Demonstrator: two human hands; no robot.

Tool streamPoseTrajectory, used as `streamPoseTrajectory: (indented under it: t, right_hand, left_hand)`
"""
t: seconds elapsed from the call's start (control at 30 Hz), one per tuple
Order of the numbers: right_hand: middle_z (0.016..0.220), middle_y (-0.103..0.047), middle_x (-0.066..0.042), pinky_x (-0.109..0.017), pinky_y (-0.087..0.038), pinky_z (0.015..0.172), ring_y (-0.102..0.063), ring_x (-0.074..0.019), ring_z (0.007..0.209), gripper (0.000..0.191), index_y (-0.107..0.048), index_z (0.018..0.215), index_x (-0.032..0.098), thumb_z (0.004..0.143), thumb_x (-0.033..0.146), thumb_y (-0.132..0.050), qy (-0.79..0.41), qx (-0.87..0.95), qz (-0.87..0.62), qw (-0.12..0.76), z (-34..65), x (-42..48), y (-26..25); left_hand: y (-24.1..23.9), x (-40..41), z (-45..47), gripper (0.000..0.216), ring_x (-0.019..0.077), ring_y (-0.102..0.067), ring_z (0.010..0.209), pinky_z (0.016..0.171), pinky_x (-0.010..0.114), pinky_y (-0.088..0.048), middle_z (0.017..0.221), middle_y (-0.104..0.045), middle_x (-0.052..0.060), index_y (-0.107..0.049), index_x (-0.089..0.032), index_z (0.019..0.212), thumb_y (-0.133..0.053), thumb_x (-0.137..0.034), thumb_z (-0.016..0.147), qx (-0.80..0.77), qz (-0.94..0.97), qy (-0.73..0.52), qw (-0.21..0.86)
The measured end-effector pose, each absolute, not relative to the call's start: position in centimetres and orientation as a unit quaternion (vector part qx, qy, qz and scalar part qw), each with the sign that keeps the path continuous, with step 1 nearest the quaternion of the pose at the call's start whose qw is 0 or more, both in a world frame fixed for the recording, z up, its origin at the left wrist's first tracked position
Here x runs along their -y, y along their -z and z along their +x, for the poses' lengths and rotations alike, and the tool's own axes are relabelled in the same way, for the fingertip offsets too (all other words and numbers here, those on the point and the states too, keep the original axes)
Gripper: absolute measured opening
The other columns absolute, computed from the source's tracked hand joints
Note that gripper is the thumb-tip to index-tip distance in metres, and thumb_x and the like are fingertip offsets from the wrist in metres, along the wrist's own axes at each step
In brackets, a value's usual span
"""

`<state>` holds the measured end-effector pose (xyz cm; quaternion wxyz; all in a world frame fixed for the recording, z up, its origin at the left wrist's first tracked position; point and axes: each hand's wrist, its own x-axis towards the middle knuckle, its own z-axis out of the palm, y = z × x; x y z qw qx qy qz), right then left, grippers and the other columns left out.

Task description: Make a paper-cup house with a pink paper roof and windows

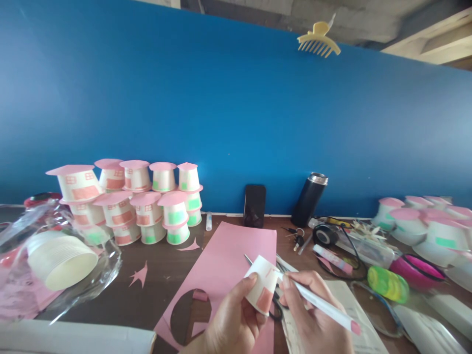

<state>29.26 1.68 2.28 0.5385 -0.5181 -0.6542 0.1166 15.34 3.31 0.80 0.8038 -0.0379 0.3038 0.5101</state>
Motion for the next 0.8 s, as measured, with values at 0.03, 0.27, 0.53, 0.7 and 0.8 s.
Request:
streamPoseTrajectory:
  t: [0.03,0.27,0.53,0.7,0.8]
  right_hand:
    - [0.060,-0.065,0.003,-0.018,-0.050,0.045,-0.065,-0.0137,0.051,0.012,-0.060,0.088,0.023,0.093,0.034,-0.058,-0.118,0.655,-0.517,0.538,29.27,-1.68,-2.27]
    - [0.059,-0.064,0.003,-0.019,-0.050,0.045,-0.063,-0.0129,0.050,0.011,-0.059,0.087,0.023,0.094,0.032,-0.057,-0.123,0.661,-0.511,0.536,29.32,-1.56,-2.24]
    - [0.059,-0.064,0.003,-0.020,-0.050,0.046,-0.063,-0.0136,0.050,0.012,-0.059,0.086,0.023,0.093,0.033,-0.058,-0.120,0.656,-0.518,0.535,29.32,-1.65,-2.16]
    - [0.058,-0.064,0.003,-0.019,-0.049,0.044,-0.062,-0.0130,0.048,0.013,-0.060,0.085,0.023,0.092,0.034,-0.058,-0.122,0.649,-0.523,0.538,29.15,-1.73,-2.22]
    - [0.058,-0.063,0.004,-0.019,-0.048,0.044,-0.062,-0.0128,0.048,0.013,-0.060,0.084,0.023,0.092,0.034,-0.059,-0.117,0.648,-0.525,0.539,29.09,-1.65,-2.33]
  left_hand:
    - [-0.79,-3.30,15.34,0.021,0.0174,-0.073,0.076,0.063,0.021,-0.059,0.089,-0.076,0.012,-0.065,-0.004,0.101,-0.071,-0.012,0.082,-0.303,-0.038,-0.510,0.804]
    - [-0.61,-3.31,15.29,0.020,0.0169,-0.073,0.072,0.060,0.020,-0.058,0.089,-0.077,0.013,-0.066,-0.005,0.100,-0.070,-0.013,0.083,-0.293,-0.029,-0.503,0.813]
    - [-0.84,-3.36,15.34,0.024,0.0166,-0.073,0.068,0.057,0.020,-0.058,0.086,-0.077,0.014,-0.064,-0.002,0.104,-0.069,-0.014,0.084,-0.299,-0.032,-0.500,0.812]
    - [-0.81,-3.46,15.23,0.022,0.0150,-0.072,0.063,0.051,0.018,-0.056,0.080,-0.077,0.012,-0.064,-0.002,0.102,-0.068,-0.016,0.085,-0.295,-0.026,-0.495,0.817]
    - [-0.75,-3.46,15.21,0.020,0.0151,-0.072,0.064,0.053,0.019,-0.056,0.080,-0.077,0.011,-0.065,-0.004,0.101,-0.068,-0.016,0.085,-0.295,-0.028,-0.495,0.817]
